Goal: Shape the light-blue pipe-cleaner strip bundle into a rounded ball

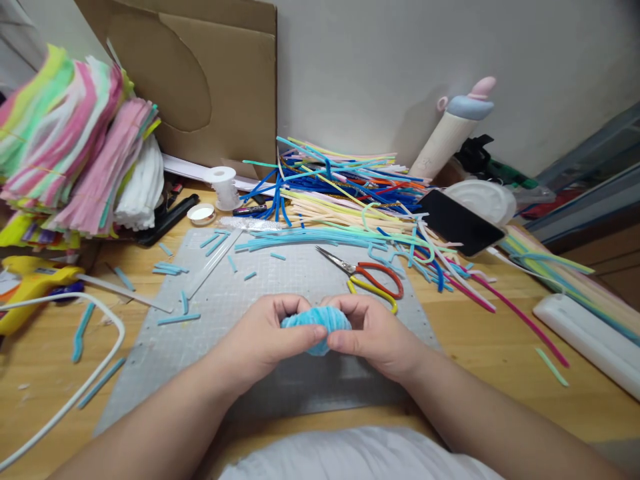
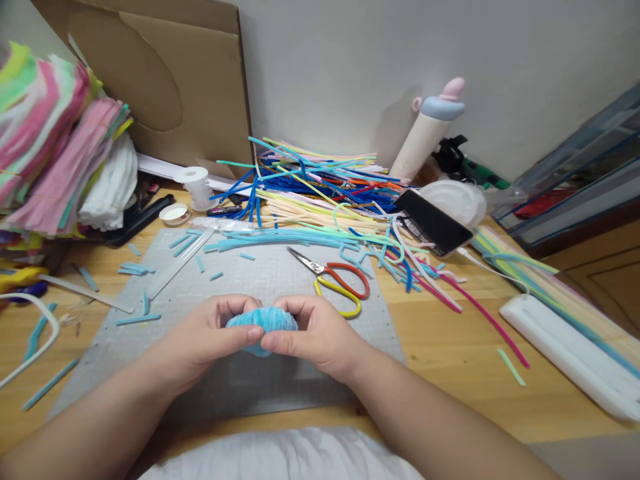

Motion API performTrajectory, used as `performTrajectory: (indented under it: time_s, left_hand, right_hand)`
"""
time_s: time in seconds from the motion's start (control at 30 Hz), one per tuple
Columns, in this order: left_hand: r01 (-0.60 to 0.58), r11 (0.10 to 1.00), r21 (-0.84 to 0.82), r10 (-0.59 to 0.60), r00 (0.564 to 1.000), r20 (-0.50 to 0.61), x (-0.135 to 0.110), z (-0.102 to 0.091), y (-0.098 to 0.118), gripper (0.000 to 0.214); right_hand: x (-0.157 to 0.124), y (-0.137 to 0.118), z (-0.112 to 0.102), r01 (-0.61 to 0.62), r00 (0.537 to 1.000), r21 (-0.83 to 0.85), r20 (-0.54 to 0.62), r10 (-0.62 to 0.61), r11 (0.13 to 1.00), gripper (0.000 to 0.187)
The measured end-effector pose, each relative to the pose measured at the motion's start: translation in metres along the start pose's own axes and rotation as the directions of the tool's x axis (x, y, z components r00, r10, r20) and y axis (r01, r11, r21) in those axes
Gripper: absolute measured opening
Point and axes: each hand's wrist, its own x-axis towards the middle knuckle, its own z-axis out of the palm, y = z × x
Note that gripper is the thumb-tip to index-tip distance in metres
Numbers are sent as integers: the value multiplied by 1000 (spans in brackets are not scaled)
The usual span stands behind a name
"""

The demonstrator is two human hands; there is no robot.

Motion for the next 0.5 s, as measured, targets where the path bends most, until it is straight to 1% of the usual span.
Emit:
performTrajectory:
  time_s: [0.07,0.13,0.2,0.23,0.3,0.37,0.43,0.5]
  left_hand:
    - [-26,997,-69,27,1000,11,0,1,0,28]
    - [-77,980,-186,81,997,11,0,3,1,27]
    - [-118,958,-260,117,993,-16,0,4,2,26]
    - [-123,954,-273,119,992,-31,1,3,2,25]
    - [-101,960,-262,95,995,-37,1,2,2,24]
    - [-62,977,-202,60,998,-16,2,1,1,26]
    - [-32,991,-132,33,999,7,2,1,-1,28]
    - [-17,992,-122,20,1000,23,2,2,-3,28]
  right_hand:
    - [1,-2,2,-8,999,86,-31,11,996,28]
    - [2,-5,3,8,998,228,-67,8,974,29]
    - [3,-9,3,25,997,333,-77,1,942,27]
    - [4,-10,3,23,997,354,-71,2,935,26]
    - [3,-11,3,-16,999,347,-35,30,938,28]
    - [2,-11,3,-82,996,278,8,83,957,34]
    - [1,-9,4,-130,991,186,5,131,974,36]
    - [1,-7,6,-143,989,156,-15,147,977,34]
